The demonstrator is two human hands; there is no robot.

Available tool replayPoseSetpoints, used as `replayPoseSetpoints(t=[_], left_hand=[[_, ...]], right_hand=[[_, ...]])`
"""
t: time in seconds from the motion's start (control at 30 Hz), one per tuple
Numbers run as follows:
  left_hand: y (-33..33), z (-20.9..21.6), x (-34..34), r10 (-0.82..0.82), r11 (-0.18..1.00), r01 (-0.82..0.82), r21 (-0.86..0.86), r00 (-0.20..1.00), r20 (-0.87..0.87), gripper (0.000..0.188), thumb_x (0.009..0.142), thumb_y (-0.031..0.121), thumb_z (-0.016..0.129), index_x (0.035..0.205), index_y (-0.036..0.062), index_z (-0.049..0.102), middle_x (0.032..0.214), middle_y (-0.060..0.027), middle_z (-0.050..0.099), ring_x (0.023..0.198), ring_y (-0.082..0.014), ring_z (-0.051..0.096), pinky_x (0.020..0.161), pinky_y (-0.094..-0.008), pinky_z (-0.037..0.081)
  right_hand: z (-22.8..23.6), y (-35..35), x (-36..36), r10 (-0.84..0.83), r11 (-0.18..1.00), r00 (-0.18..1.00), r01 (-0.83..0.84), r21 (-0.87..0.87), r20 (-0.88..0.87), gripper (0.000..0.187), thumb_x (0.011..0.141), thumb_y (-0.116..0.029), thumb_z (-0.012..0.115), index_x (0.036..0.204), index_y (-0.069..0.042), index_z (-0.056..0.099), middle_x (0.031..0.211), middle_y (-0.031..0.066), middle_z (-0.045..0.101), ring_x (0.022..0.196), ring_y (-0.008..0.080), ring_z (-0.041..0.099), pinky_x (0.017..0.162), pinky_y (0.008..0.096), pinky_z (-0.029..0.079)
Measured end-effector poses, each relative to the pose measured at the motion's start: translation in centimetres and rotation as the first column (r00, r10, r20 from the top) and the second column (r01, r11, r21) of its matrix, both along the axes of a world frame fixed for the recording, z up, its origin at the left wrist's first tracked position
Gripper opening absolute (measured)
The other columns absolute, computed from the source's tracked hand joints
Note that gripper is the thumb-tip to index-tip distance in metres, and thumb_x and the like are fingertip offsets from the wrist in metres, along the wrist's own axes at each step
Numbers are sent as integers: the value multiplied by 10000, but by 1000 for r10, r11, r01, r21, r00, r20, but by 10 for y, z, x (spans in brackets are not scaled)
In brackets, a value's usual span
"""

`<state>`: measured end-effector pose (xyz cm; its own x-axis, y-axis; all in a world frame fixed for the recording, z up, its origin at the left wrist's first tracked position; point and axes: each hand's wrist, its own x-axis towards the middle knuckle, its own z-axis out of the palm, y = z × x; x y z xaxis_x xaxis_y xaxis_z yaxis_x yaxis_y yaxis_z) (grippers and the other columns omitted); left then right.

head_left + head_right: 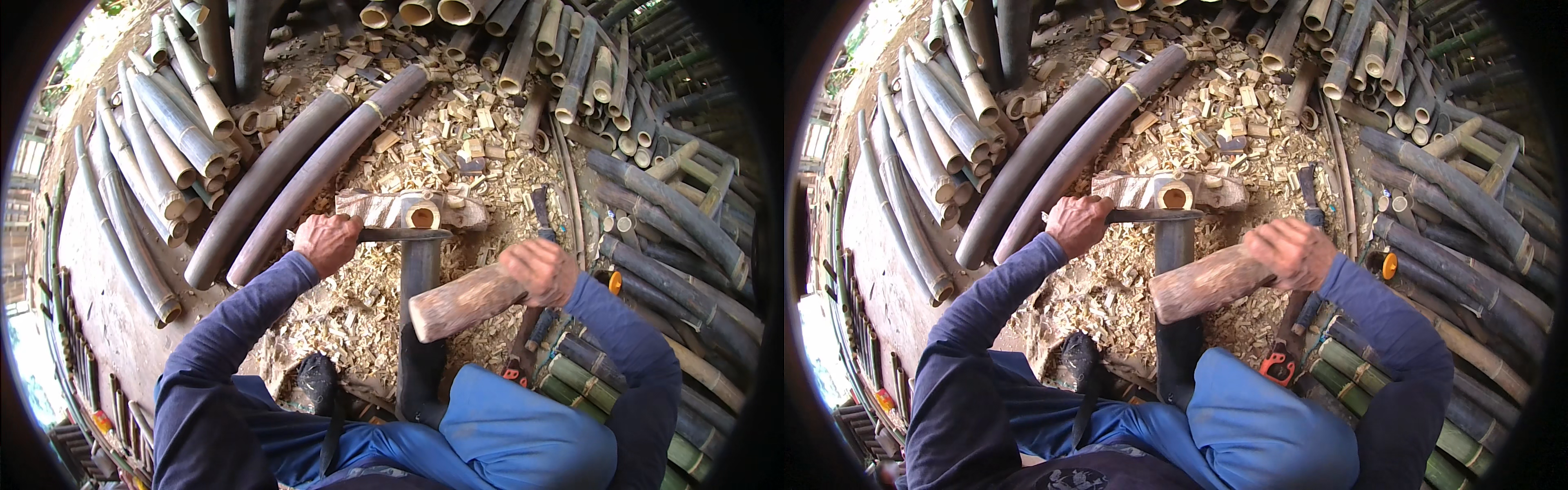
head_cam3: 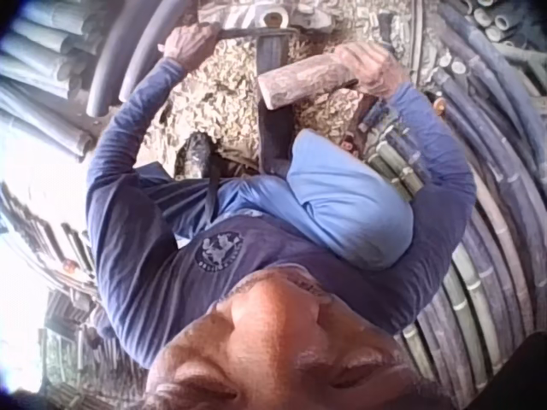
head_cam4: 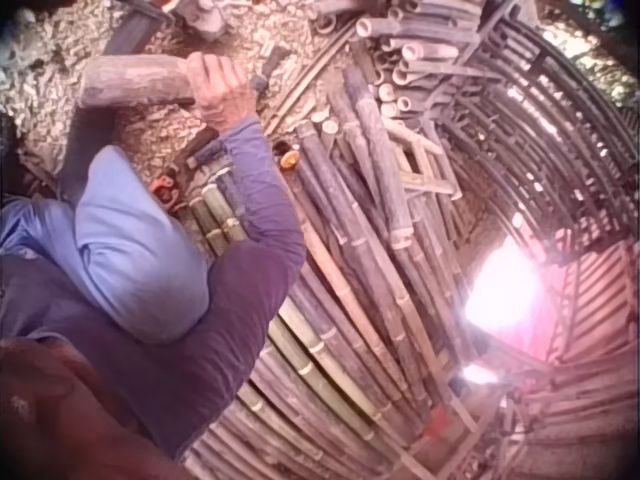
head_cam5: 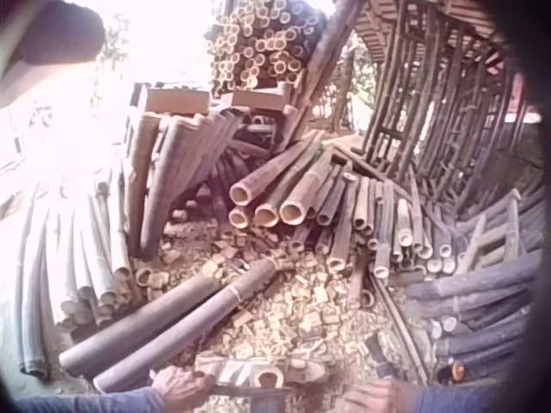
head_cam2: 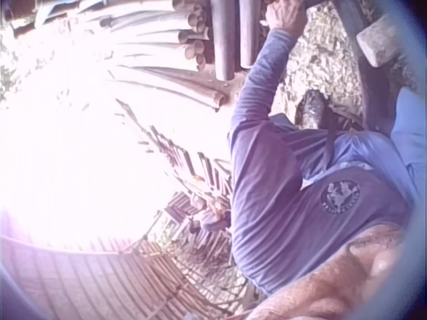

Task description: The person selects a bamboo pole and places it on a wooden block. Using a machete and a wooden mallet, they strike the blade to cut the bamboo into a shorter segment. They then use a smaller knife to scrape and smooth the cut edge of the bamboo piece.

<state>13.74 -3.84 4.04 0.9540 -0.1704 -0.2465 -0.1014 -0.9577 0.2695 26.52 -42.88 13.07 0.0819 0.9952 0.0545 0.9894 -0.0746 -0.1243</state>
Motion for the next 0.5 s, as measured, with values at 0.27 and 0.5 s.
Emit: replayPoseSetpoints(t=[0.27, 0.5], left_hand=[[-7, -5, -1, -20, 996, 25, 82, 998, -66, 129, 963, 118, 544, 983, 4, 602, 824, -193, 692, 699, -319, 732, 588, -459, 578], [-7, -12, -5, 1, 992, 11, 126, 996, -94, 173, 971, 128, 538, 1089, 1, 542, 932, -205, 692, 759, -340, 743, 625, -467, 582]], right_hand=[[25, -33, 33, -239, 935, 958, 271, -229, 158, 687, 633, -241, 912, 1199, -48, 573, 1016, 123, 655, 938, 272, 683, 800, 410, 568], [14, -16, 33, -202, 902, 933, 296, -315, 297, 697, 639, -267, 922, 1199, -49, 571, 1039, 120, 655, 971, 256, 670, 759, 391, 565]])
